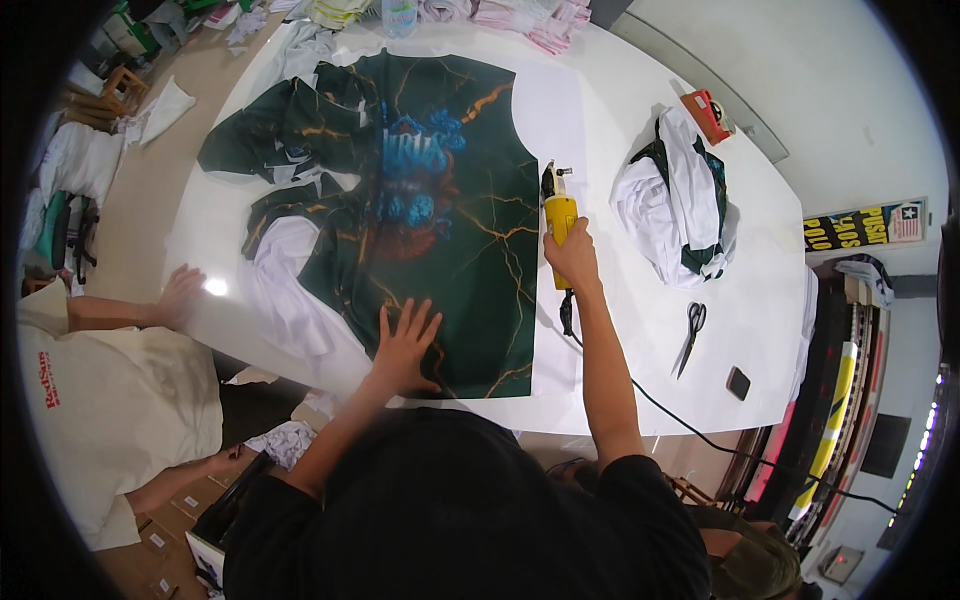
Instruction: The person uses a yellow rotary cutter to cut green and white printed fabric panels on a large white table, then clears away the excess fabric scraps.
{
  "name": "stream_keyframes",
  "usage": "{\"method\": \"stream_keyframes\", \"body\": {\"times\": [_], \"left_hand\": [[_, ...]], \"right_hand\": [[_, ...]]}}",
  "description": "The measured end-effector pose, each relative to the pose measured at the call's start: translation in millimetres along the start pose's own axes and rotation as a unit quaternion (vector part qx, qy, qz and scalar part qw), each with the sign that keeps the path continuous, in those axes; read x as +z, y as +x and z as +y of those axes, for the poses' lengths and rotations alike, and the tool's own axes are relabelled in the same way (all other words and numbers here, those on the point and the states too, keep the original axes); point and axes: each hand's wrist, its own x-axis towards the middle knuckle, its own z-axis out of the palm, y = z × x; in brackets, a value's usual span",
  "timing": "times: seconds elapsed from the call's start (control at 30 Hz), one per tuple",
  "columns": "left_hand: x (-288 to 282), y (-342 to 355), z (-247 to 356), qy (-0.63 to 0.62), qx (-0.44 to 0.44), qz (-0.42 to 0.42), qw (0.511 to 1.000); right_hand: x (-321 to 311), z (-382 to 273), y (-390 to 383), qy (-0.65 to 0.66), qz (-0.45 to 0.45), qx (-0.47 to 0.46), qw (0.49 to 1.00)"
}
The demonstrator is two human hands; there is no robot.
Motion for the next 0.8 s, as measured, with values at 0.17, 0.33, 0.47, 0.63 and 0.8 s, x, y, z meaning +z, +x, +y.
{"method": "stream_keyframes", "body": {"times": [0.17,0.33,0.47,0.63,0.8], "left_hand": [[4.4,-0.7,-1.3,0.002,0.006,0.015,1.000],[10.2,-2.8,-2.2,-0.003,0.005,0.011,1.000],[8.7,-0.8,-0.2,0.006,0.001,0.010,1.000],[36.5,22.4,17.1,0.017,-0.036,0.137,0.990],[22.2,19.1,23.5,0.009,-0.086,0.063,0.994]], "right_hand": [[1.2,-5.1,32.2,-0.001,0.002,-0.005,1.000],[2.4,-13.4,63.3,-0.014,-0.009,0.005,1.000],[3.6,-17.3,92.9,-0.017,-0.007,0.003,1.000],[-0.9,-23.5,138.0,-0.018,-0.025,0.007,1.000],[-7.7,9.1,132.8,-0.036,-0.047,-0.042,0.997]]}}
